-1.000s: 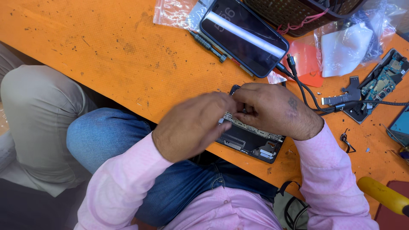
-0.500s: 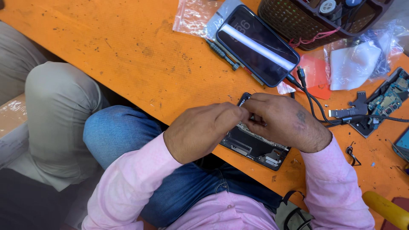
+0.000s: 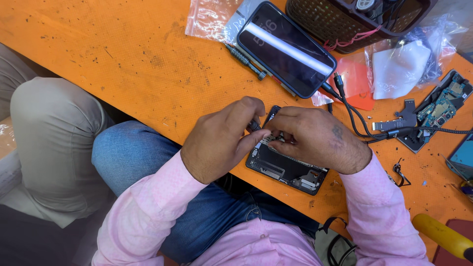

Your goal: The person is repairing a mobile phone by hand and using a screwdriver. They use their fingers to reconnect internal components and then use a screwdriver to secure parts of the internal chassis.

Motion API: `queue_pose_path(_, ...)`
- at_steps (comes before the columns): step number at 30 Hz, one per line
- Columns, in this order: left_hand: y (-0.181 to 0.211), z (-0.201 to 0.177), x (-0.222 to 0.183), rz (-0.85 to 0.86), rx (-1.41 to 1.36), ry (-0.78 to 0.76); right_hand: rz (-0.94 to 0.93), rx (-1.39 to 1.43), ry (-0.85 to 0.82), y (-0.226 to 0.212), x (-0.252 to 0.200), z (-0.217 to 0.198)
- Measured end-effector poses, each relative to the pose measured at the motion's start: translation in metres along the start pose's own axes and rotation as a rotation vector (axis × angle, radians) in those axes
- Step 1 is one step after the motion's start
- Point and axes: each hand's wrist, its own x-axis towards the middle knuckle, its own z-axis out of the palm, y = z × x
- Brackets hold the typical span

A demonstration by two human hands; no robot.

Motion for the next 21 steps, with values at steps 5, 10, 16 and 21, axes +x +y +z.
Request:
queue_pose_path(5, 0.003, -0.004, 0.002, 0.010, 0.034, 0.113, -0.063, 0.024, 0.164, 0.001, 0.004, 0.011)
queue_pose_path(10, 0.000, -0.014, 0.001, -0.001, 0.123, 0.281, -0.145, -0.072, 0.449, 0.000, 0.010, 0.024)
queue_pose_path(16, -0.001, -0.015, 0.002, -0.008, 0.196, 0.302, -0.161, -0.102, 0.466, 0.001, 0.014, 0.028)
queue_pose_path(21, 0.001, -0.014, 0.002, 0.046, 0.153, 0.307, -0.124, -0.018, 0.527, -0.001, 0.010, 0.020)
